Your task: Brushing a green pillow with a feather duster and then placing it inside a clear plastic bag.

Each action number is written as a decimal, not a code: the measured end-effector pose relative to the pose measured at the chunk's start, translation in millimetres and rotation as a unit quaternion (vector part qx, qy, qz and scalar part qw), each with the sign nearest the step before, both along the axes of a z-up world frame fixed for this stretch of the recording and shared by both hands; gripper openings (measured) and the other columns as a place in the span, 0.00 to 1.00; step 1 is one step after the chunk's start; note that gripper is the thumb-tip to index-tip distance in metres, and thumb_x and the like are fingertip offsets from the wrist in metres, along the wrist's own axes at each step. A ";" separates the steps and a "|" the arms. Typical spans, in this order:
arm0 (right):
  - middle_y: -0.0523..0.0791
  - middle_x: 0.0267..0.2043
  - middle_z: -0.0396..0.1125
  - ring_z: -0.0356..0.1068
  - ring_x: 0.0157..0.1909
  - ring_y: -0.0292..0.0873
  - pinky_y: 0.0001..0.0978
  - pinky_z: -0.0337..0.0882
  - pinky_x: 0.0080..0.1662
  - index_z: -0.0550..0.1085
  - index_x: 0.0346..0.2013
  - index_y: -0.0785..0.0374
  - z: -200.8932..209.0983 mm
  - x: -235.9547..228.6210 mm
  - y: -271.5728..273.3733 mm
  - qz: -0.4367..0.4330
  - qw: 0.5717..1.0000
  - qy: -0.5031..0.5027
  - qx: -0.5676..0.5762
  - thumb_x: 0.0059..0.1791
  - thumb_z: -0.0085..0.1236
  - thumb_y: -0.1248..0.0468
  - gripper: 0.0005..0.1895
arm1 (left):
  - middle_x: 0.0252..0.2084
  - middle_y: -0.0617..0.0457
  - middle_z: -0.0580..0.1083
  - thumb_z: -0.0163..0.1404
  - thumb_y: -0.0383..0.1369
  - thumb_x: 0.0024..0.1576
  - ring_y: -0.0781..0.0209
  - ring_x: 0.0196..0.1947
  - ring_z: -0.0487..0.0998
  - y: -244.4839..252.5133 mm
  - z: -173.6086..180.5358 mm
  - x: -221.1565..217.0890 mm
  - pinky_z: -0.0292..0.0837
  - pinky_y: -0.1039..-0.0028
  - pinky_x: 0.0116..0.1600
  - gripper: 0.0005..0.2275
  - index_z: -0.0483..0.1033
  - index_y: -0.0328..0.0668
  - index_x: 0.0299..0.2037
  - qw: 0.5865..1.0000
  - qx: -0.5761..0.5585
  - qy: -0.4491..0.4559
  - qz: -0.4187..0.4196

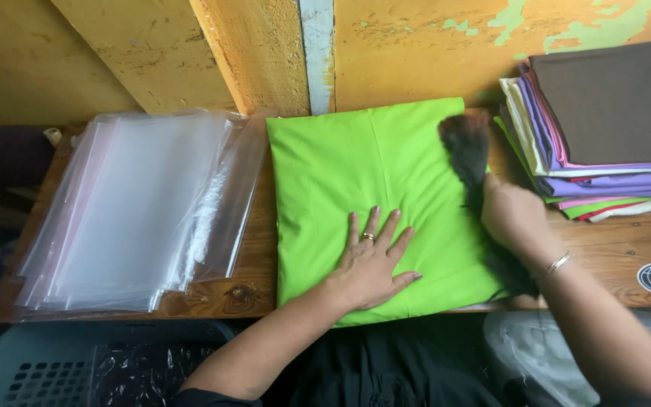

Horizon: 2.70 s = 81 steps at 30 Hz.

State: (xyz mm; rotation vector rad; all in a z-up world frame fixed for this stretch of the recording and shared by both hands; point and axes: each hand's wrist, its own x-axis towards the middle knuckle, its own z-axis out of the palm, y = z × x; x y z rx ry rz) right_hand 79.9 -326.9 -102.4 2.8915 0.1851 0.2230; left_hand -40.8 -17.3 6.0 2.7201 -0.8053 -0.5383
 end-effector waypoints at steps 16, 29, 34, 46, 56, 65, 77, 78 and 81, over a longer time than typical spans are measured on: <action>0.47 0.58 0.57 0.76 0.40 0.69 0.59 0.78 0.45 0.75 0.52 0.53 19.3 76.9 80.9 0.072 0.981 0.056 0.170 0.48 0.55 0.61 0.17 | 0.74 0.48 0.60 0.60 0.45 0.49 0.29 0.76 0.48 12.7 -52.7 -14.8 0.35 0.27 0.71 0.30 0.70 0.59 0.64 0.991 -0.041 -0.076 -0.098; 0.59 0.39 0.68 0.71 0.40 0.69 0.60 0.70 0.42 0.73 0.34 0.70 78.6 38.2 26.4 0.051 0.988 0.005 0.148 0.47 0.52 0.63 0.11 | 0.41 0.43 0.71 0.42 0.21 0.58 0.47 0.44 0.69 29.1 -49.1 5.9 0.63 0.54 0.51 0.08 0.75 0.39 0.39 0.974 0.002 -0.208 0.086; 0.62 0.49 0.63 0.68 0.38 0.72 0.62 0.71 0.43 0.73 0.39 0.74 61.2 34.6 24.5 0.044 0.973 -0.069 0.216 0.51 0.55 0.68 0.08 | 0.77 0.32 0.32 0.23 0.67 0.55 0.25 0.74 0.27 -6.2 10.5 -32.0 0.20 0.32 0.71 0.44 0.38 0.44 0.76 0.993 0.030 0.030 0.113; 0.63 0.35 0.73 0.70 0.38 0.71 0.59 0.68 0.42 0.74 0.34 0.73 106.7 5.5 47.3 0.032 0.973 0.083 0.213 0.51 0.53 0.60 0.15 | 0.65 0.33 0.63 0.45 0.19 0.47 0.14 0.73 0.44 50.4 -2.2 17.2 0.20 0.17 0.67 0.14 0.80 0.45 0.38 0.985 0.062 -0.096 0.132; 0.51 0.39 0.63 0.72 0.33 0.65 0.60 0.73 0.33 0.69 0.52 0.60 87.0 -90.5 87.1 0.134 0.965 0.013 0.224 0.52 0.51 0.61 0.15 | 0.76 0.28 0.36 0.28 0.60 0.60 0.20 0.74 0.30 22.8 -10.5 4.5 0.19 0.24 0.67 0.36 0.45 0.48 0.74 0.986 0.049 -0.047 0.153; 0.51 0.37 0.71 0.77 0.37 0.63 0.58 0.76 0.36 0.71 0.60 0.53 2.8 24.7 77.2 0.181 0.976 0.064 0.104 0.53 0.40 0.61 0.21 | 0.77 0.39 0.48 0.25 0.59 0.62 0.29 0.77 0.34 29.8 -11.2 6.6 0.19 0.28 0.70 0.33 0.57 0.50 0.72 0.993 0.021 -0.050 0.101; 0.55 0.43 0.70 0.77 0.35 0.63 0.58 0.77 0.36 0.59 0.71 0.67 69.3 -64.2 167.4 0.173 0.968 0.120 0.137 0.47 0.37 0.70 0.35 | 0.77 0.40 0.48 0.34 0.47 0.63 0.26 0.76 0.29 40.6 -39.2 112.0 0.13 0.23 0.65 0.29 0.53 0.42 0.73 0.970 0.108 -0.057 0.210; 0.53 0.42 0.70 0.77 0.33 0.60 0.55 0.78 0.34 0.58 0.72 0.67 64.1 -75.9 174.1 0.200 0.962 0.151 0.105 0.46 0.37 0.71 0.36 | 0.79 0.44 0.45 0.32 0.51 0.63 0.26 0.75 0.21 42.9 -60.0 120.9 0.06 0.22 0.62 0.31 0.50 0.48 0.75 0.961 0.162 -0.025 0.224; 0.51 0.37 0.72 0.78 0.29 0.57 0.51 0.77 0.29 0.65 0.67 0.68 17.0 -48.5 126.2 0.168 0.985 0.039 0.014 0.44 0.42 0.70 0.34 | 0.80 0.42 0.36 0.27 0.52 0.65 0.34 0.78 0.29 54.6 -30.7 106.8 0.16 0.28 0.70 0.34 0.42 0.39 0.76 0.960 0.082 -0.031 0.268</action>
